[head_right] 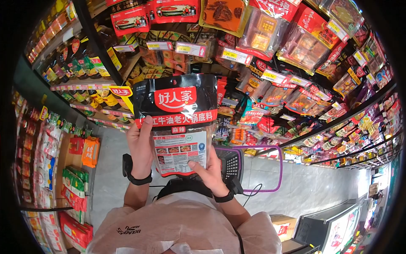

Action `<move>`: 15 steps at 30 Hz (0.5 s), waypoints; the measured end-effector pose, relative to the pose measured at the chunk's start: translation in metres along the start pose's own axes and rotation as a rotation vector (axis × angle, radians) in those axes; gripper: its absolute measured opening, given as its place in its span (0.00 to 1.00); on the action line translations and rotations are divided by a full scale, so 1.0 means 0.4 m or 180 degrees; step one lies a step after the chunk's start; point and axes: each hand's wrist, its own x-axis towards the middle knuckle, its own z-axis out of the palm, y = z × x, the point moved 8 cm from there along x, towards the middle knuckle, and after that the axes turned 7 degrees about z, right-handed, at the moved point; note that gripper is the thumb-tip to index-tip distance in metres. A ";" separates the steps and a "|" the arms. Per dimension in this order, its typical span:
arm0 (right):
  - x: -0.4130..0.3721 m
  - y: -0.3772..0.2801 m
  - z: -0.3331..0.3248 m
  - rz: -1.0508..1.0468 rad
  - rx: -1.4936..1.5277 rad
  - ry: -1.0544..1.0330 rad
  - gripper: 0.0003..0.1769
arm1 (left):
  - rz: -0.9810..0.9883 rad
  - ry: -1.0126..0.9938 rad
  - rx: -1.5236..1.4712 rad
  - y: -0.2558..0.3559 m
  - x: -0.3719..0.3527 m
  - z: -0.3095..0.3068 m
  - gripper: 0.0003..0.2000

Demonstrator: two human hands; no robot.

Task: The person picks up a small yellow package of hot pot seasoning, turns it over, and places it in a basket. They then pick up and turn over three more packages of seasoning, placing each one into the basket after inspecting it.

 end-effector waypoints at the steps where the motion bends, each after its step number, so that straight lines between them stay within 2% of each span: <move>1: -0.003 0.002 -0.004 0.0017 -0.0007 0.0035 0.34 | -0.0033 -0.0031 -0.0079 -0.004 -0.001 0.004 0.10; 5: -0.008 -0.013 -0.020 -0.0037 -0.0040 0.0188 0.35 | -0.0247 -0.0292 -0.0514 -0.004 -0.011 0.040 0.09; 7: -0.003 -0.038 -0.029 -0.0121 -0.0108 0.0243 0.35 | -0.0284 -0.0591 -0.0569 -0.014 -0.021 0.055 0.13; 10: 0.020 -0.086 -0.045 -0.0400 -0.0136 0.0448 0.34 | -0.0112 -0.1349 -0.0168 -0.007 -0.044 0.110 0.21; 14: 0.057 -0.193 -0.045 -0.0793 -0.0203 0.0634 0.31 | -0.0265 -0.1920 0.0254 -0.035 -0.075 0.135 0.29; 15: 0.060 -0.216 -0.041 -0.0870 -0.0198 0.0657 0.31 | -0.0275 -0.1938 0.0036 -0.024 -0.078 0.148 0.31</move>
